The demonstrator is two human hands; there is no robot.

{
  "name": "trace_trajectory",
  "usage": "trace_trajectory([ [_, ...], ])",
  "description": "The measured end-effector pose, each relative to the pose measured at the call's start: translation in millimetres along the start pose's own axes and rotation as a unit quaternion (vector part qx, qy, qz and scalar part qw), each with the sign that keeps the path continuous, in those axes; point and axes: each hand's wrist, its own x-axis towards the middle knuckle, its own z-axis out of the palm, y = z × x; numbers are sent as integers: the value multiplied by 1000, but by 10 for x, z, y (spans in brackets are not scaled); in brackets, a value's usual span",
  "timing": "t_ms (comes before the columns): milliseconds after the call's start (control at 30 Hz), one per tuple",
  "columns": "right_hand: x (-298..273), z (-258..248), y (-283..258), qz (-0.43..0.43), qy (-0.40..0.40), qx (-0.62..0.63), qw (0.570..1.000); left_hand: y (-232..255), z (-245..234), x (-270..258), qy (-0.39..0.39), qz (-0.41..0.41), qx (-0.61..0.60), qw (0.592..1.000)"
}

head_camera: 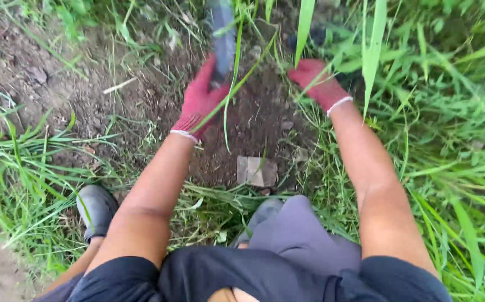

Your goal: Using a handheld sickle to cut and remove weeds and grass from a dirt area.

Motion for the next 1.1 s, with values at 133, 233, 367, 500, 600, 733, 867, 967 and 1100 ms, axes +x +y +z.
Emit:
trace_trajectory([
  [133, -1, -83, -98, -28, 10, -6, 1000, -111, 170, -25, -67, 11, 135, 988],
  [233, 161, 5, 32, 11, -4, -21, 1000, -192, -38, 55, -211, 34, 253, 944],
  [367, -25, 130, 244, -21, 19, 33, 999, 20, 21, 69, 35, -75, -11, 997],
  [500, 39, 25, 117, -10, 13, 50, 999, -285, 187, 46, -241, 37, 214, 946],
  [600, 209, 166, 779, -167, 48, -113, 978, -74, -153, 254, -84, 39, 60, 994],
  [733, 27, 136, 461, -221, 71, -161, 959, 195, -5, 378, 82, 19, -67, 994],
  [867, 151, 226, 635, -81, 44, -40, 995, 373, -127, 421, -231, 2, 289, 929],
  [967, -141, 141, 710, -78, 69, 11, 994, 137, -70, 460, -123, 2, 122, 985],
  [1100, -550, -205, 244, 48, 42, 160, 985, 137, 47, 303, -118, -30, 118, 985],
])
